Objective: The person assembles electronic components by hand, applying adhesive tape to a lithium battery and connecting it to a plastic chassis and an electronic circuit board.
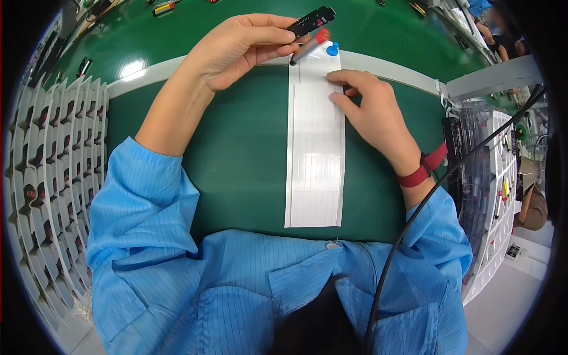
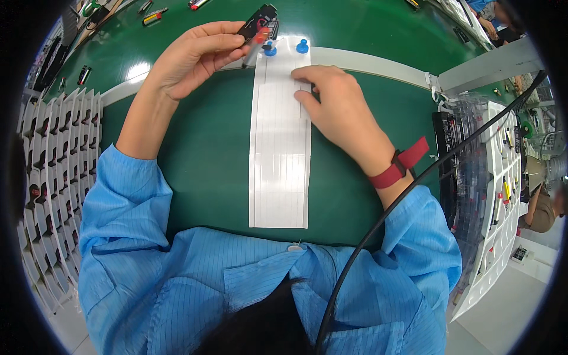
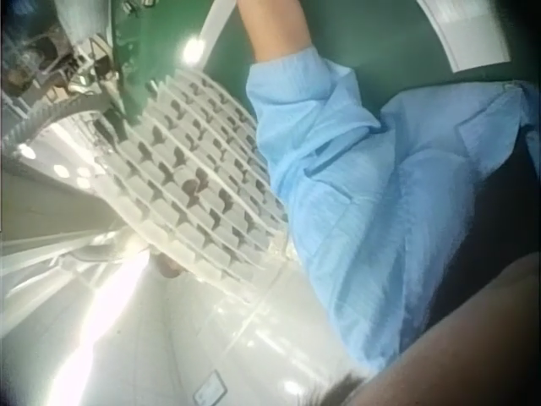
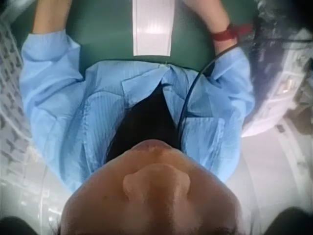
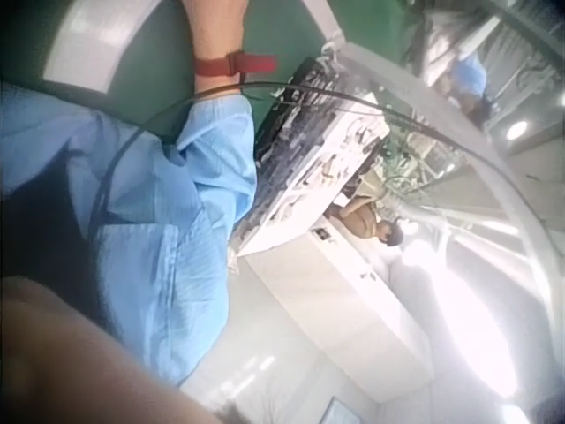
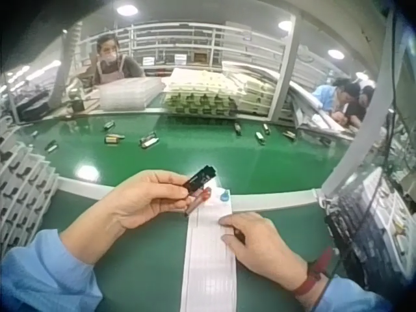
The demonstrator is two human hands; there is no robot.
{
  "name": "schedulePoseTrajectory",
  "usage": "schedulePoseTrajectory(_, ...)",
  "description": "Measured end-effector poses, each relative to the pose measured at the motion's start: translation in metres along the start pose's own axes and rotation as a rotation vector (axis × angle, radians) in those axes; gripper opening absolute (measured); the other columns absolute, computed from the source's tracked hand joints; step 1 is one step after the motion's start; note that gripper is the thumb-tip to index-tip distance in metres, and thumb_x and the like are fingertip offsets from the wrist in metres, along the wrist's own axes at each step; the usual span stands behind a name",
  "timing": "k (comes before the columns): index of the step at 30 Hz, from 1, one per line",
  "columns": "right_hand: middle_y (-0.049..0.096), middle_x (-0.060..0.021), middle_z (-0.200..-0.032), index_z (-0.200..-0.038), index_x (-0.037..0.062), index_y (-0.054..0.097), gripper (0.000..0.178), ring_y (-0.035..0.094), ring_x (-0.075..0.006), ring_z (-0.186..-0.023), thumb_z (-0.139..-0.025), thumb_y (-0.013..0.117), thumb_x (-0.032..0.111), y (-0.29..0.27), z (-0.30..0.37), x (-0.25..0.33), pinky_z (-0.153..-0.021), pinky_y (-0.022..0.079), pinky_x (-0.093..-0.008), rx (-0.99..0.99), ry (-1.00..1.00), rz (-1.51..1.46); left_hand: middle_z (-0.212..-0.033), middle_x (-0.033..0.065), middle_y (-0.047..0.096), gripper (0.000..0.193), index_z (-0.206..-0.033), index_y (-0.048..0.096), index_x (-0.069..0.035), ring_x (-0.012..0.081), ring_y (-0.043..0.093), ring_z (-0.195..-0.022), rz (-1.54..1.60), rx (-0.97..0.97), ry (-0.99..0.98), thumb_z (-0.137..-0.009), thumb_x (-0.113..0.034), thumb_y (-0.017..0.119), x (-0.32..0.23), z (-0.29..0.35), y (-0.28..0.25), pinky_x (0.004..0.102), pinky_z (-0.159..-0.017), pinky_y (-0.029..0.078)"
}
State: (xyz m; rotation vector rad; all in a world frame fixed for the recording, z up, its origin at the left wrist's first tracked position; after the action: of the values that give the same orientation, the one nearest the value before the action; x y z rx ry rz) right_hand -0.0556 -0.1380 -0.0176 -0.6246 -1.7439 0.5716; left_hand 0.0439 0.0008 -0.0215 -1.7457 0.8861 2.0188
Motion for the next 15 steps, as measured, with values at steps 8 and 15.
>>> schedulePoseTrajectory(8,0.061,-0.0149,-0.080,-0.089,-0.0027,0.058,0.020,0.060,-0.0272,-0.072,-0.069,0.060,0.000,0.009,-0.013,0.016,-0.069,0.049,-0.0327,0.119,-0.022,0.238,-0.094,0.0092,0.058,0.025,-0.105,0.054,0.008,0.0090,0.057,-0.082,0.350,0.045,-0.071,-0.082,-0.003,0.055,0.036,0.001,0.012,0.0152,-0.073,0.050)
schedulePoseTrajectory(15,0.060,-0.0061,-0.072,-0.087,-0.0032,0.059,0.028,0.058,-0.0148,-0.067,-0.061,0.067,0.005,0.010,-0.034,-0.031,-0.065,0.048,-0.0256,0.323,0.252,0.001,-0.091,0.0097,0.058,0.024,-0.104,0.056,0.006,0.0088,0.057,-0.079,0.244,0.023,-0.133,-0.082,-0.003,0.056,0.053,-0.001,0.023,0.0160,-0.074,0.049)
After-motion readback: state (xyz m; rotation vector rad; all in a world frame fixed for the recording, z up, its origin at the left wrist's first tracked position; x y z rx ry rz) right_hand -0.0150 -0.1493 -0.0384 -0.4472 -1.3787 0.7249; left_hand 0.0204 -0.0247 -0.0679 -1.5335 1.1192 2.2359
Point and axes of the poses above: each hand's wrist, its own z-axis away from the middle knuckle, its own y-axis out of the palm, x = y × z, the point moved 8 cm from there along -z, towards the middle knuckle
